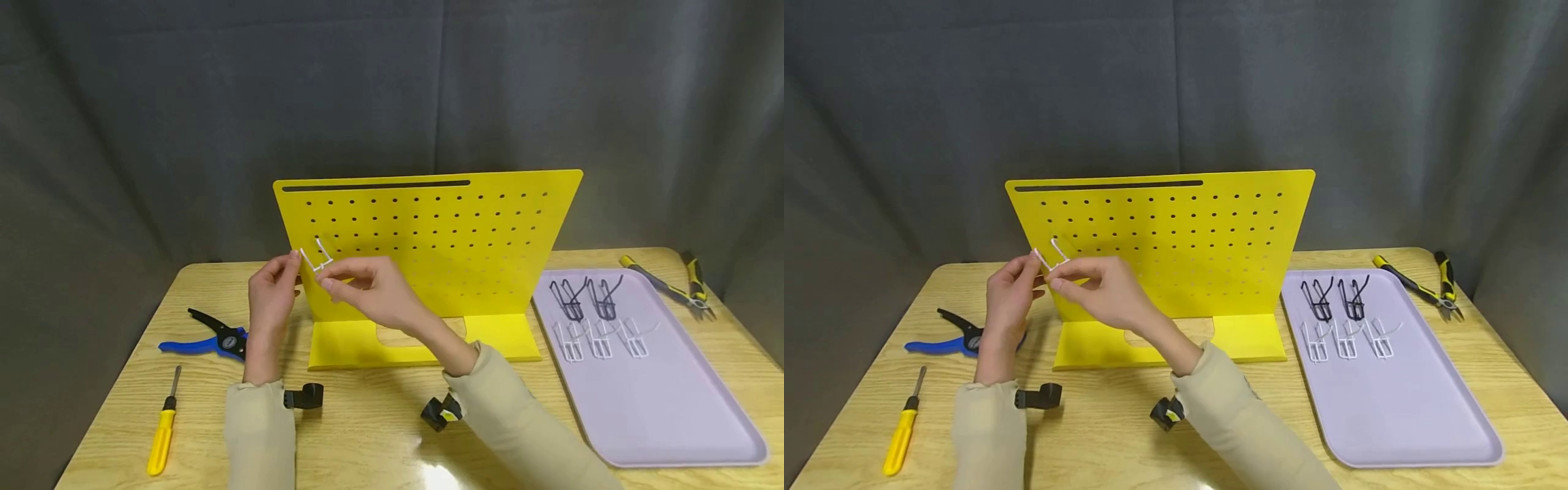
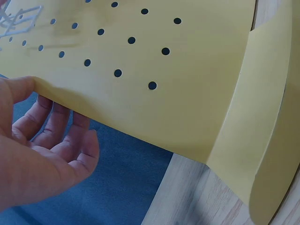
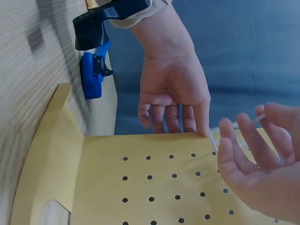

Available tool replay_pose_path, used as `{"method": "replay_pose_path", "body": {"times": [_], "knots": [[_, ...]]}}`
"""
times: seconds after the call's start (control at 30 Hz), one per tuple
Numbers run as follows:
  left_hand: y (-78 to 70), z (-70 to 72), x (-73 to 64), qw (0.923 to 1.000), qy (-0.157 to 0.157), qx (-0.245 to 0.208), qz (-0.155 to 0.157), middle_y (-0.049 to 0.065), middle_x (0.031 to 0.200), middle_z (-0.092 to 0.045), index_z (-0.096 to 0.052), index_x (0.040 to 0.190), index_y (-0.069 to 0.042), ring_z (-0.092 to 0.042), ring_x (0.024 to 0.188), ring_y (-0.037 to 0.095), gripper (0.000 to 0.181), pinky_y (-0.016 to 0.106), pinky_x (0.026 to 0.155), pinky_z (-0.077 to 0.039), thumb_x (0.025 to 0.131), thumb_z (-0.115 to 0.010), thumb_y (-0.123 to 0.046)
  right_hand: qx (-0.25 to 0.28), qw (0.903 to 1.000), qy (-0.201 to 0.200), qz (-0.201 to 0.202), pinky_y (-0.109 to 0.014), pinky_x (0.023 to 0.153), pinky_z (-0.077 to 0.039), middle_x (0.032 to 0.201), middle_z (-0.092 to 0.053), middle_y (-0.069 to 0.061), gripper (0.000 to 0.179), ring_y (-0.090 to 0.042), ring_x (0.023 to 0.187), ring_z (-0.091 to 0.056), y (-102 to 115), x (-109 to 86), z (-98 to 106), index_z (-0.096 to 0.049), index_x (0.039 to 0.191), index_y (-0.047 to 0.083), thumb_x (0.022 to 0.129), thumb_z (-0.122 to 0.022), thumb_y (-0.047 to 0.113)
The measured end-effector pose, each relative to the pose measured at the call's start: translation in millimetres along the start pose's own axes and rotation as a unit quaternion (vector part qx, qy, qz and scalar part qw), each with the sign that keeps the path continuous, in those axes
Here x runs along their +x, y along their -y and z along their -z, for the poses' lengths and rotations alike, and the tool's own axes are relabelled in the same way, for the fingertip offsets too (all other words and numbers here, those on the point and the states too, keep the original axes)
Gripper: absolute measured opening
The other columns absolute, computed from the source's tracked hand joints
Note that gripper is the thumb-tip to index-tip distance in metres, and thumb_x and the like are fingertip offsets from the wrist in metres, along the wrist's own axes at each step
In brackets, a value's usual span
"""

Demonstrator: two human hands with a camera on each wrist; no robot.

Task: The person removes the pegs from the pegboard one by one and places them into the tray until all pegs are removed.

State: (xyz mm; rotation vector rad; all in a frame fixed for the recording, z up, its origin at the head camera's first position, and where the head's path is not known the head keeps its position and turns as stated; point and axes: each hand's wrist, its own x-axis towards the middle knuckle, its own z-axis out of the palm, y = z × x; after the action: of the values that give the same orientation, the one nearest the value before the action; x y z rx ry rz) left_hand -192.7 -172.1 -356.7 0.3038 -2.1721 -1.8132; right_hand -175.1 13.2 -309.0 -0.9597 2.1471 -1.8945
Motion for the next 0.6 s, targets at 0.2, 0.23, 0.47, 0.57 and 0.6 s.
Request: {"method": "replay_pose_path", "body": {"times": [0.2, 0.23, 0.47, 0.57, 0.6], "knots": [[0.6, -0.1, -0.8, 1.0, -0.004, 0.001, 0.001, 0.002, 0.092, -0.062, -0.068, 0.109, -0.001, -0.062, 0.085, 0.02, 0.043, 0.027, 0.07, -0.047, 0.097, -0.055, -0.041, 0.063, 0.9965, 0.048, -0.027, -0.038, 0.076, -0.054, 0.103, -0.066, -0.025, 0.02, -0.023, 0.081, -0.067, 2.1, -9.3, 7.0, -0.066, 0.109, -0.007, 0.096, -0.057, 0.005], [0.7, 0.0, -0.9, 1.0, -0.003, 0.002, 0.003, 0.002, 0.093, -0.061, -0.067, 0.11, -0.001, -0.061, 0.084, 0.018, 0.044, 0.027, 0.07, -0.047, 0.097, -0.055, -0.041, 0.064, 0.9959, 0.052, -0.036, -0.039, 0.075, -0.054, 0.103, -0.066, -0.024, 0.02, -0.024, 0.081, -0.067, 3.0, -10.8, 8.4, -0.065, 0.11, -0.007, 0.096, -0.057, 0.005], [0.5, 0.6, -1.3, 0.9998, 0.007, -0.003, 0.016, 0.007, 0.102, -0.062, -0.066, 0.114, -0.002, -0.06, 0.086, 0.013, 0.046, 0.032, 0.077, -0.046, 0.096, -0.054, -0.043, 0.059, 0.9923, 0.058, -0.092, -0.041, 0.074, -0.054, 0.103, -0.069, -0.019, 0.023, -0.037, 0.086, -0.066, 6.2, -23.0, 19.5, -0.065, 0.113, -0.004, 0.096, -0.057, 0.009], [0.4, 0.5, -1.0, 0.9998, 0.008, -0.007, 0.018, 0.007, 0.102, -0.061, -0.065, 0.115, -0.003, -0.059, 0.086, 0.014, 0.047, 0.035, 0.079, -0.045, 0.096, -0.054, -0.044, 0.051, 0.9917, 0.059, -0.102, -0.041, 0.074, -0.054, 0.103, -0.07, -0.017, 0.023, -0.037, 0.087, -0.066, 2.9, -30.2, 24.7, -0.065, 0.113, -0.003, 0.096, -0.058, 0.01], [0.3, 0.3, -1.1, 0.9998, 0.007, -0.007, 0.017, 0.006, 0.101, -0.061, -0.066, 0.114, -0.002, -0.059, 0.085, 0.014, 0.046, 0.036, 0.08, -0.045, 0.096, -0.055, -0.044, 0.047, 0.9917, 0.059, -0.104, -0.042, 0.074, -0.054, 0.104, -0.07, -0.017, 0.023, -0.038, 0.088, -0.065, 1.3, -33.3, 26.7, -0.065, 0.113, -0.003, 0.097, -0.057, 0.01]]}}
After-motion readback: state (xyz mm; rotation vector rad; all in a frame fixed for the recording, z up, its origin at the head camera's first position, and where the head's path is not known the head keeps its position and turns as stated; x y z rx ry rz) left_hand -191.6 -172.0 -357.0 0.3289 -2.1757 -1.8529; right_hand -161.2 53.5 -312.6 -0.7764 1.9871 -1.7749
